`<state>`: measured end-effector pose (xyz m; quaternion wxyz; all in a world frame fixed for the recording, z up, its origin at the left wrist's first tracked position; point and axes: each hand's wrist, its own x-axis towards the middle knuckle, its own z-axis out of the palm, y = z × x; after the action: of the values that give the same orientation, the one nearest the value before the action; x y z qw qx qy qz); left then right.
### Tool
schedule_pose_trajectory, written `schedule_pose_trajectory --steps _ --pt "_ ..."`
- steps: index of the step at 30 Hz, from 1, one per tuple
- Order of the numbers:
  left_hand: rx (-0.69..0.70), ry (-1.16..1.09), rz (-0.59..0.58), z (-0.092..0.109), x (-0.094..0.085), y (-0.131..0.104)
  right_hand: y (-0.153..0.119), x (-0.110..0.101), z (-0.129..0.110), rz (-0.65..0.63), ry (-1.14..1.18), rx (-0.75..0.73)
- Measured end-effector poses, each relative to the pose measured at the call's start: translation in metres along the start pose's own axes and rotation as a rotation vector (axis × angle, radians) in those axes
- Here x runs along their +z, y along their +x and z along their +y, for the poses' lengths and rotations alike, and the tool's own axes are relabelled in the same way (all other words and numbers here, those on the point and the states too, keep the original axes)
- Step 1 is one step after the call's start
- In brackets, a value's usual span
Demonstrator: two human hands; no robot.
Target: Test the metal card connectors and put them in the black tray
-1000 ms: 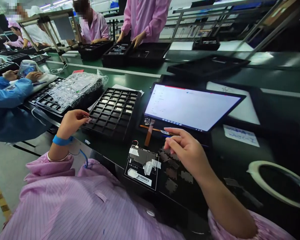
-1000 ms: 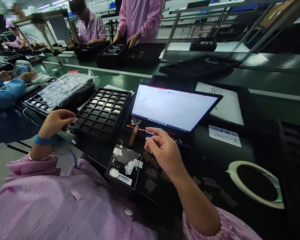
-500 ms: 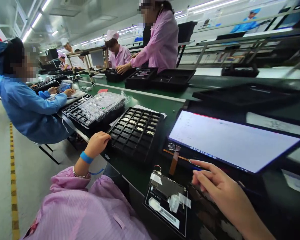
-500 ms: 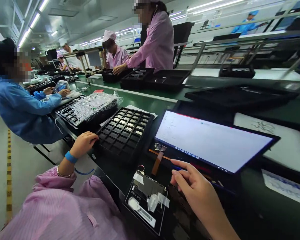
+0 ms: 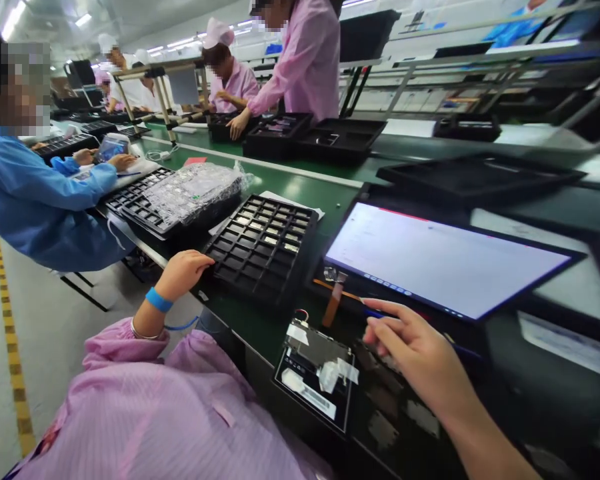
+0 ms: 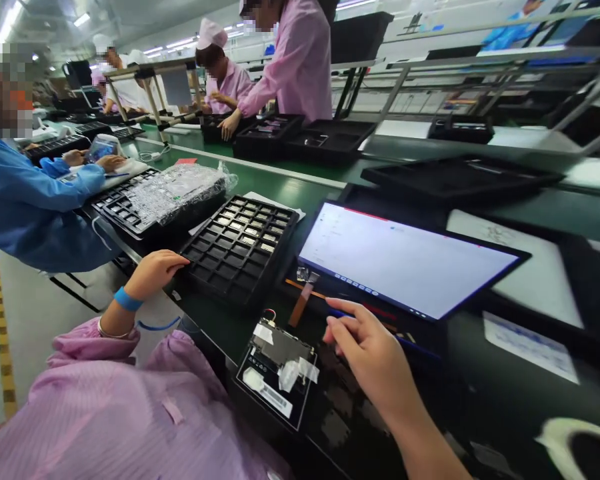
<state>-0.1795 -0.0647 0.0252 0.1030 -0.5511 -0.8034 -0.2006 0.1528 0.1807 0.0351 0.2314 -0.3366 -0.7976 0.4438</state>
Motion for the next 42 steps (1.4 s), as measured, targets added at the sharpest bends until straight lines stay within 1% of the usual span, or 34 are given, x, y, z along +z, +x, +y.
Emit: schedule_pose_trajectory --steps 3,11,19,25,31,42 --pt "-0.006 -0.004 0.000 -0.0030 0.0012 -0.0014 -0.0022 -0.0001 0.0012 -0.063 0.035 0.052" --pt "-0.028 0.036 -0.003 -0.0025 -0.0018 -0.0006 -0.0031 -0.0001 0.0023 -0.058 0.025 0.053" --pt "0.037 0.066 0.019 0.0008 -0.0062 0.0023 -0.0039 0.0005 0.0023 -0.065 0.020 0.058" --pt "0.070 0.093 0.056 0.0007 -0.0049 0.0027 -0.0051 -0.0007 0.0002 -0.071 0.015 0.065" --pt "0.101 0.100 0.068 0.0009 -0.0046 0.0032 -0.0048 0.0002 0.0001 -0.072 0.001 0.047" --pt "0.100 0.092 0.070 -0.0016 -0.0031 0.0012 -0.0051 -0.0005 0.0076 -0.091 -0.006 0.028"
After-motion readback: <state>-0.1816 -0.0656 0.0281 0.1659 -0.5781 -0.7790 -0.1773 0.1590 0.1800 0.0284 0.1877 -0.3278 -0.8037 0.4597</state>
